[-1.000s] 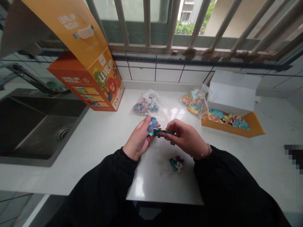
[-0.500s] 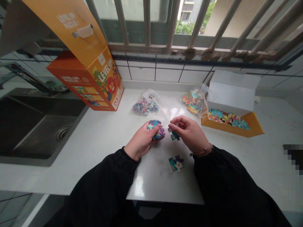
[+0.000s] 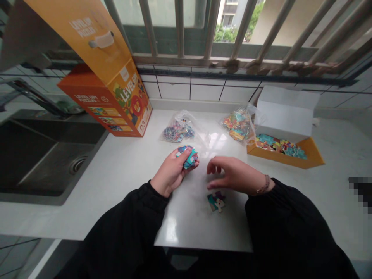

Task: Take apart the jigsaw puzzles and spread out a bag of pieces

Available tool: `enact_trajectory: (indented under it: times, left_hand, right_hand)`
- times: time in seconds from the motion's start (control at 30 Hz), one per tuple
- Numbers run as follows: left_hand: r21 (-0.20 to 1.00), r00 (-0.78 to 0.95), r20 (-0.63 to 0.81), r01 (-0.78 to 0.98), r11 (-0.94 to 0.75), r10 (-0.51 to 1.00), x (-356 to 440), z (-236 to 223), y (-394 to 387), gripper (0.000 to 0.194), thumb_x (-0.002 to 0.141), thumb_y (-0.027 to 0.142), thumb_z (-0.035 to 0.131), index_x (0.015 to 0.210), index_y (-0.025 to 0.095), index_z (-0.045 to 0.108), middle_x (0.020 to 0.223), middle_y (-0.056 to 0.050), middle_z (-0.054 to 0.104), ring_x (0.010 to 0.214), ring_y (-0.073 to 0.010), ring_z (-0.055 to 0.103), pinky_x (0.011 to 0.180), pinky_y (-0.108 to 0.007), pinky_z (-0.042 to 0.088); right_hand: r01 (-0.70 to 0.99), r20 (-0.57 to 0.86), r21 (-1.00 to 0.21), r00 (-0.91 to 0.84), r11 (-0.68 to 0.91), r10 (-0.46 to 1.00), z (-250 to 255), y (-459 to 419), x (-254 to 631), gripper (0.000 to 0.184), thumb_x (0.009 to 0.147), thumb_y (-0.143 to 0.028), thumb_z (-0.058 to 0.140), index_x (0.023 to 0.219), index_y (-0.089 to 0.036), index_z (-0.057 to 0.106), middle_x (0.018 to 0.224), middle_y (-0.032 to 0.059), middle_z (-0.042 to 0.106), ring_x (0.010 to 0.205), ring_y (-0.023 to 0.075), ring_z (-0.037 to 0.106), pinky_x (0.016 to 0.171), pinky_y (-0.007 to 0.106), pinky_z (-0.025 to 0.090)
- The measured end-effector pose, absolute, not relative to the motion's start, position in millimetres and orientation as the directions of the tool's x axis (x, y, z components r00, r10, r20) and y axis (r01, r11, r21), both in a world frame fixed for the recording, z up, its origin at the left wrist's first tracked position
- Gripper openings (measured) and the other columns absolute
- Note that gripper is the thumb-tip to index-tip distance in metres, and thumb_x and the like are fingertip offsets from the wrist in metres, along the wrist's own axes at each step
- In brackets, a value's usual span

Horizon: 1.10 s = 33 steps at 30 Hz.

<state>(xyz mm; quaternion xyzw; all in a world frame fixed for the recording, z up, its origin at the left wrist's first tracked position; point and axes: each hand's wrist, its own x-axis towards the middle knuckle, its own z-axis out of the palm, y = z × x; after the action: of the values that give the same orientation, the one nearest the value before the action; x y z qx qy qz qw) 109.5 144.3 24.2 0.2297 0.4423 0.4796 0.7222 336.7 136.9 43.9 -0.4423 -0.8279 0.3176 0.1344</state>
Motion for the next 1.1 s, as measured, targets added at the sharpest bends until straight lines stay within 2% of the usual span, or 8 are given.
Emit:
enact_trajectory:
  times: [0.07,0.13,0.27,0.43,0.63,0.77,0.93,1.1]
  left_hand:
    - [0.739,0.089,-0.430,-0.536,0.407,0.898,107.2,25.3,148.5,0.015,0.099,0.024,0.079,0.102,0.014,0.067,0.092,-0.007,0.075,0.076,-0.0132,0.074,0.073,-0.025,0.067]
    - [0.729,0.054,-0.432,-0.567,0.384,0.900,105.7,25.2,151.2,0.013,0.100,0.022,0.077,0.100,0.014,0.067,0.091,-0.007,0.075,0.076,-0.0125,0.073,0.073,-0.024,0.067]
    - [0.725,0.041,-0.436,-0.576,0.378,0.899,105.3,23.2,151.9,0.012,0.101,0.022,0.076,0.101,0.014,0.067,0.092,-0.007,0.075,0.074,-0.0121,0.073,0.073,-0.024,0.067]
    - [0.738,0.051,-0.429,-0.556,0.383,0.902,107.0,22.6,150.4,0.015,0.098,0.024,0.079,0.104,0.015,0.067,0.093,-0.006,0.075,0.075,-0.0131,0.073,0.073,-0.026,0.068]
    - [0.729,0.033,-0.445,-0.567,0.383,0.895,108.2,23.4,150.8,0.008,0.103,0.021,0.071,0.103,0.014,0.067,0.092,-0.007,0.075,0.074,-0.0128,0.073,0.074,-0.026,0.068]
    - [0.728,0.037,-0.450,-0.564,0.390,0.892,108.4,24.1,149.9,0.011,0.101,0.023,0.074,0.103,0.015,0.067,0.092,-0.007,0.075,0.074,-0.0135,0.074,0.073,-0.027,0.069]
    - [0.730,0.057,-0.461,-0.543,0.415,0.886,108.4,23.9,149.6,0.015,0.101,0.027,0.074,0.103,0.014,0.067,0.095,-0.010,0.076,0.079,-0.0167,0.076,0.073,-0.029,0.069]
    - [0.750,0.070,-0.435,-0.523,0.405,0.897,111.2,20.3,147.3,0.017,0.101,0.029,0.075,0.108,0.016,0.066,0.098,-0.009,0.076,0.082,-0.0173,0.076,0.075,-0.030,0.069]
  right_hand:
    - [0.661,-0.213,-0.602,-0.673,0.448,0.708,45.7,132.0,340.3,0.057,0.066,-0.044,0.103,0.111,-0.024,0.075,0.110,0.0058,0.071,0.098,0.0242,0.069,0.085,0.034,0.056]
    - [0.704,-0.251,-0.535,-0.660,0.467,0.708,44.8,125.6,338.5,0.063,0.063,-0.039,0.105,0.115,-0.022,0.073,0.118,0.0088,0.069,0.105,0.0281,0.068,0.091,0.039,0.056]
    - [0.780,-0.285,-0.443,-0.590,0.443,0.755,42.3,119.0,331.2,0.043,0.073,-0.030,0.099,0.105,-0.019,0.073,0.112,0.0109,0.068,0.097,0.0288,0.070,0.086,0.042,0.058]
    - [0.794,-0.285,-0.444,-0.565,0.416,0.774,45.0,124.0,330.4,0.020,0.084,-0.027,0.089,0.096,-0.019,0.075,0.108,0.0104,0.069,0.088,0.0249,0.071,0.079,0.037,0.056]
    - [0.763,-0.243,-0.488,-0.585,0.423,0.774,45.4,122.0,330.8,0.052,0.072,-0.037,0.099,0.113,-0.020,0.073,0.118,0.0105,0.067,0.102,0.0288,0.071,0.091,0.039,0.058]
    - [0.762,-0.255,-0.489,-0.591,0.425,0.766,44.6,121.3,329.1,0.046,0.073,-0.025,0.097,0.111,-0.020,0.071,0.117,0.0103,0.068,0.103,0.0280,0.071,0.091,0.038,0.057]
    - [0.730,-0.221,-0.569,-0.579,0.379,0.785,45.0,128.8,330.7,0.024,0.082,-0.021,0.086,0.095,-0.021,0.066,0.095,0.0034,0.071,0.081,0.0192,0.065,0.072,0.030,0.049]
    - [0.402,-0.037,-0.897,-0.483,0.184,0.875,39.4,134.2,323.1,0.023,0.093,-0.037,0.079,0.105,-0.023,0.066,0.087,0.0002,0.073,0.074,0.0166,0.066,0.069,0.030,0.051]
